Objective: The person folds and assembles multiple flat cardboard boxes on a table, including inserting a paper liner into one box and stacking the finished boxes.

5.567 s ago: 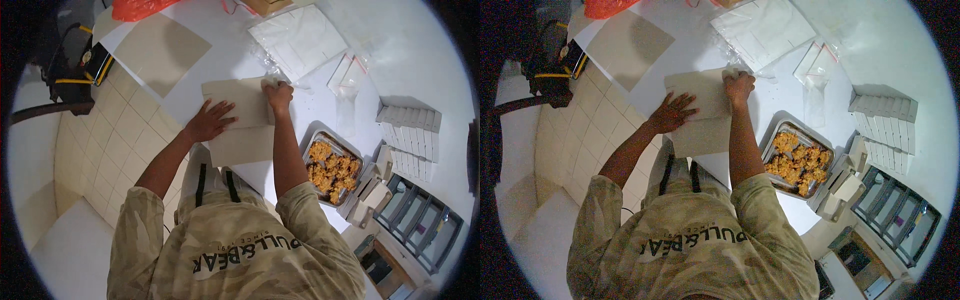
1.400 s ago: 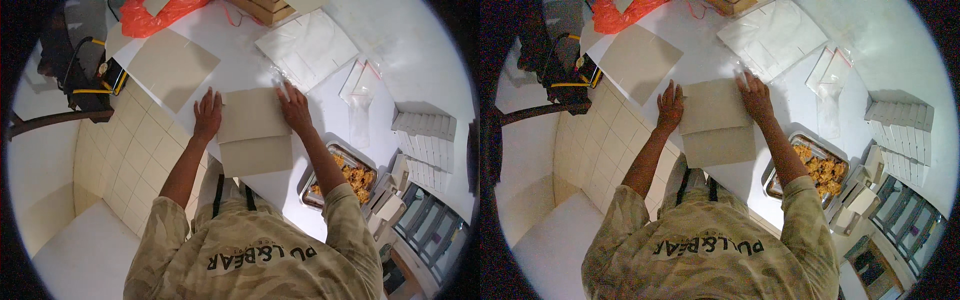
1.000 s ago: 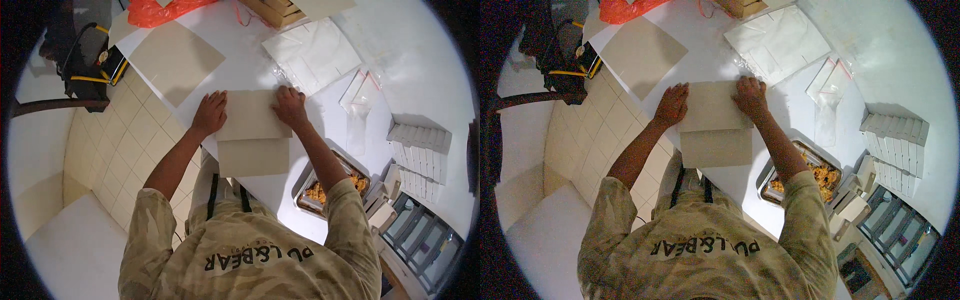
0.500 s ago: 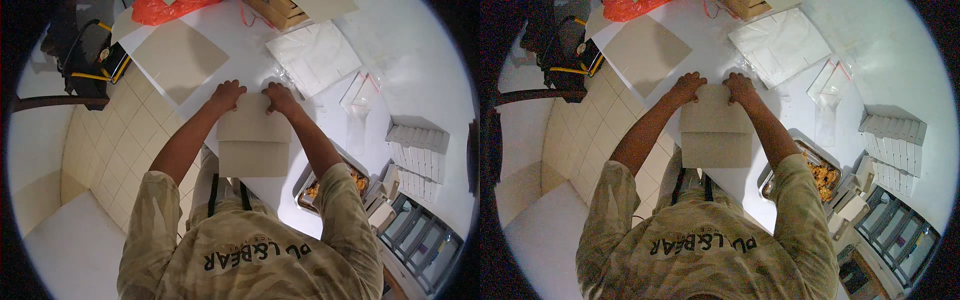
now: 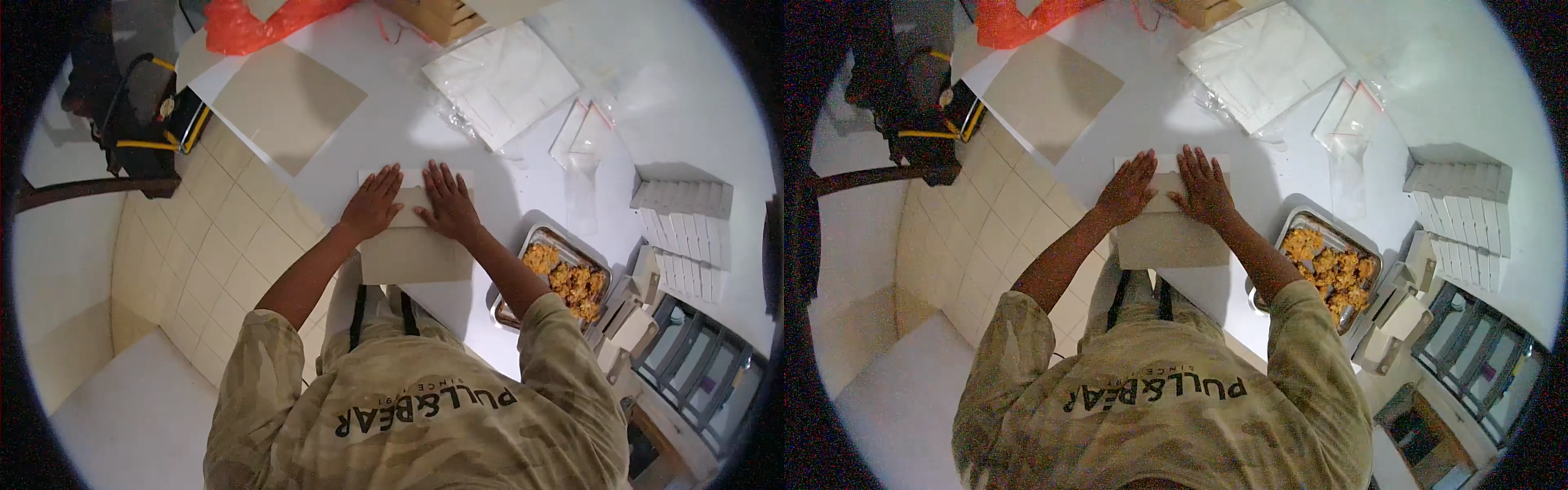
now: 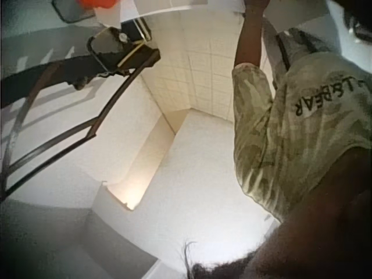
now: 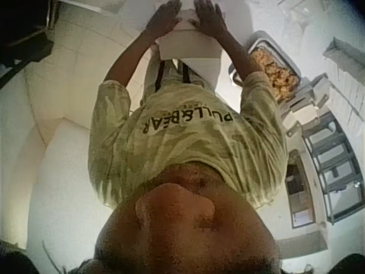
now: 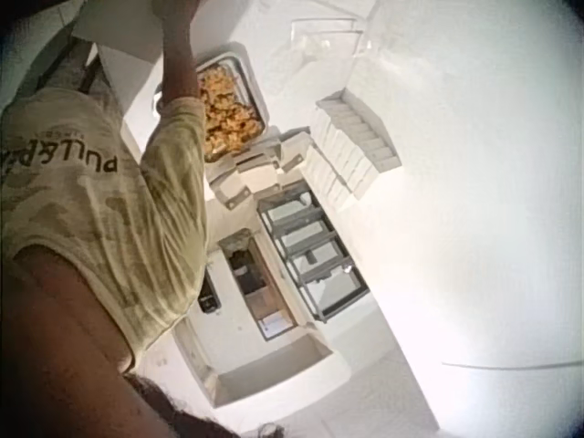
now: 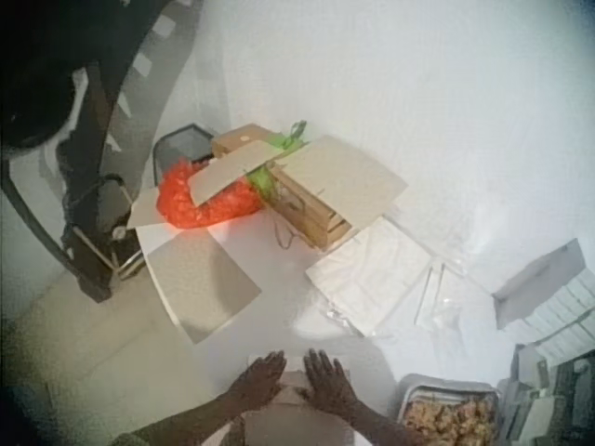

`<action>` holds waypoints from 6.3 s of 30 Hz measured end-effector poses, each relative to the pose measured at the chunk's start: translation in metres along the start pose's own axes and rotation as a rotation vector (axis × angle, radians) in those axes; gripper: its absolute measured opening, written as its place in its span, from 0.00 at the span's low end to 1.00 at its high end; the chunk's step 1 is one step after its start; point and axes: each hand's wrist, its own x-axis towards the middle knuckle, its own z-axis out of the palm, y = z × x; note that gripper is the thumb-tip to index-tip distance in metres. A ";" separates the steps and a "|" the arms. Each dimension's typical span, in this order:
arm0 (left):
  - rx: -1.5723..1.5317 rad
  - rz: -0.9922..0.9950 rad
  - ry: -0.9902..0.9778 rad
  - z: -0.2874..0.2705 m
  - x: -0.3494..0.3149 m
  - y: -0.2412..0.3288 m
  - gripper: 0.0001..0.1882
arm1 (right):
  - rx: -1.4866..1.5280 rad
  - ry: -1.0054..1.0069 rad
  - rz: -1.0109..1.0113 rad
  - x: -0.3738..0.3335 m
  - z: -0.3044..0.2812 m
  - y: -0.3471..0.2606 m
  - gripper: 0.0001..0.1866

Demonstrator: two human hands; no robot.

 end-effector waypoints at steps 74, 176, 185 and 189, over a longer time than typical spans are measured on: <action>-0.323 -0.609 -0.131 -0.034 -0.002 -0.084 0.37 | 0.430 0.573 1.373 -0.009 0.033 -0.110 0.37; 0.119 0.168 -0.166 -0.012 -0.033 -0.027 0.34 | 0.292 0.270 0.718 -0.013 0.070 -0.133 0.35; -0.159 0.026 -0.015 -0.032 -0.049 -0.067 0.29 | 0.570 0.270 0.679 -0.077 0.041 -0.097 0.27; 0.534 -0.007 0.096 -0.032 -0.064 -0.056 0.27 | -0.207 0.342 0.549 -0.091 0.035 -0.099 0.22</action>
